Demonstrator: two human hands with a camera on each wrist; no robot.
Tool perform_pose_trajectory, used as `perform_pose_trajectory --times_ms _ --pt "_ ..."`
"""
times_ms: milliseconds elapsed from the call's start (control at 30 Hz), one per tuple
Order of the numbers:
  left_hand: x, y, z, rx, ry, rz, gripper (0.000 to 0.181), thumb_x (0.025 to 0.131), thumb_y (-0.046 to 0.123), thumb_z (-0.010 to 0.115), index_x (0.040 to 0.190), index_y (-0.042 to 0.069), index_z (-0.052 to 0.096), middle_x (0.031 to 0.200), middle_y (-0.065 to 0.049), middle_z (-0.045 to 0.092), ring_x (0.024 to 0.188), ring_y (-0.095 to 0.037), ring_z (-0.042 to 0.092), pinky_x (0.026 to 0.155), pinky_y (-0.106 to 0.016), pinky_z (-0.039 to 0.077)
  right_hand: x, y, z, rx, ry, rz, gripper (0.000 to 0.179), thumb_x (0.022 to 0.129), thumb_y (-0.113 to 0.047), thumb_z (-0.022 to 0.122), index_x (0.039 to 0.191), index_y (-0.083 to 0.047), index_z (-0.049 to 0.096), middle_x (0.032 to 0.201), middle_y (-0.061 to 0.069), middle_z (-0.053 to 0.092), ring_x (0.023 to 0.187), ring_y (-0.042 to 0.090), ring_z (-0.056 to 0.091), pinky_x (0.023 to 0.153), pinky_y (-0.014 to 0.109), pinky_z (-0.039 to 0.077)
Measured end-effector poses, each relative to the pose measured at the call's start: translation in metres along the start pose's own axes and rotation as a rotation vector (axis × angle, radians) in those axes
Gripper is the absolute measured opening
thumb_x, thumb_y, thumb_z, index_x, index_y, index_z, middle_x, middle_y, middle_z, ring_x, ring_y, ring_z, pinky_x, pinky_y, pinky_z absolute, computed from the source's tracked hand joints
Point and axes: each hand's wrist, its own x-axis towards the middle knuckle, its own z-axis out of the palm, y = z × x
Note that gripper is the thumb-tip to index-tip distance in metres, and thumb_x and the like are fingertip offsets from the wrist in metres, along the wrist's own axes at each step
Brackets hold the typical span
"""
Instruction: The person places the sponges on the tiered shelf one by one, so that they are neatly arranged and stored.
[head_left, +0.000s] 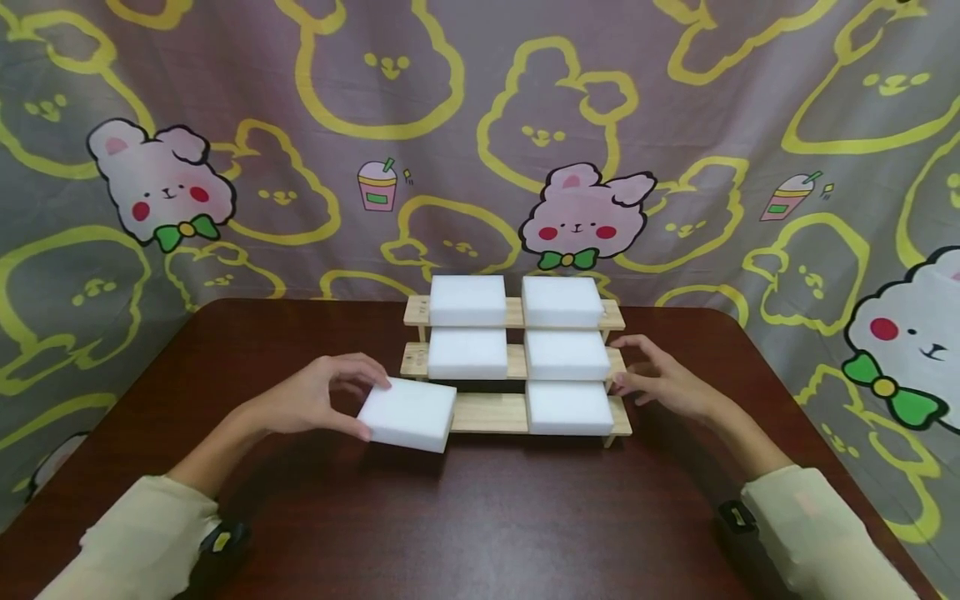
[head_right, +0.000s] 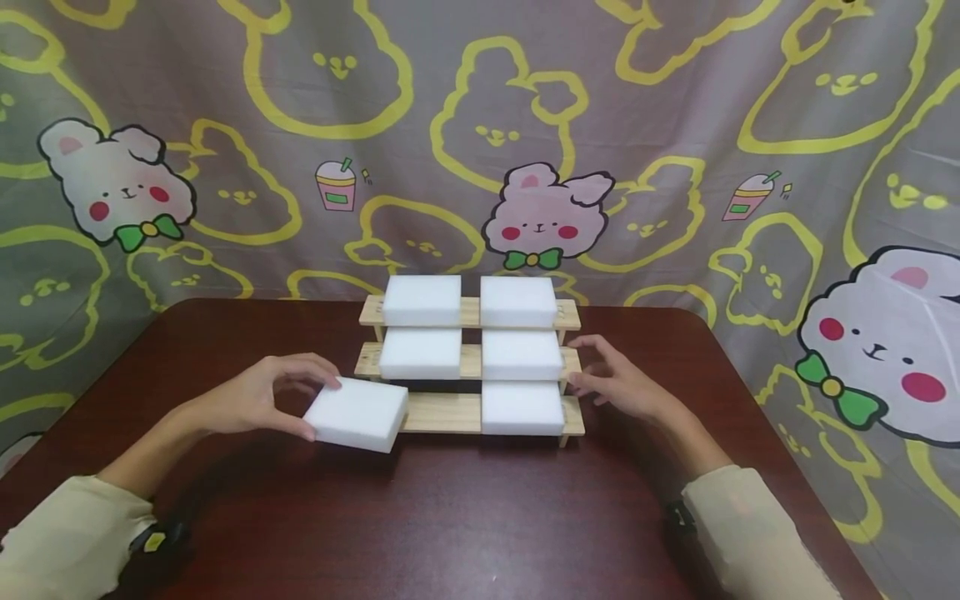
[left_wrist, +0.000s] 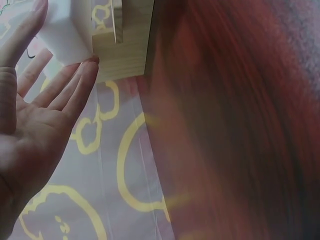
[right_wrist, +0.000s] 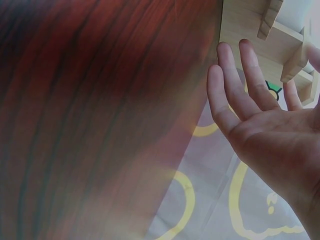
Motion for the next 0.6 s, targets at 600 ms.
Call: perform_pose_trajectory --times_ms 600 --pt "0.012 0.000 0.023 0.013 0.063 0.070 0.055 0.069 0.017 0.098 0.117 0.007 0.071 0.121 -0.007 0.067 0.106 -0.019 0.064 0.088 -0.041 0.060 -0.001 -0.001 0.000 -0.006 -0.004 0.003 0.057 0.104 -0.019 0.061 0.149 -0.003 0.029 0.115 0.024 0.067 0.106 0.038 0.071 0.082 0.049 0.057"
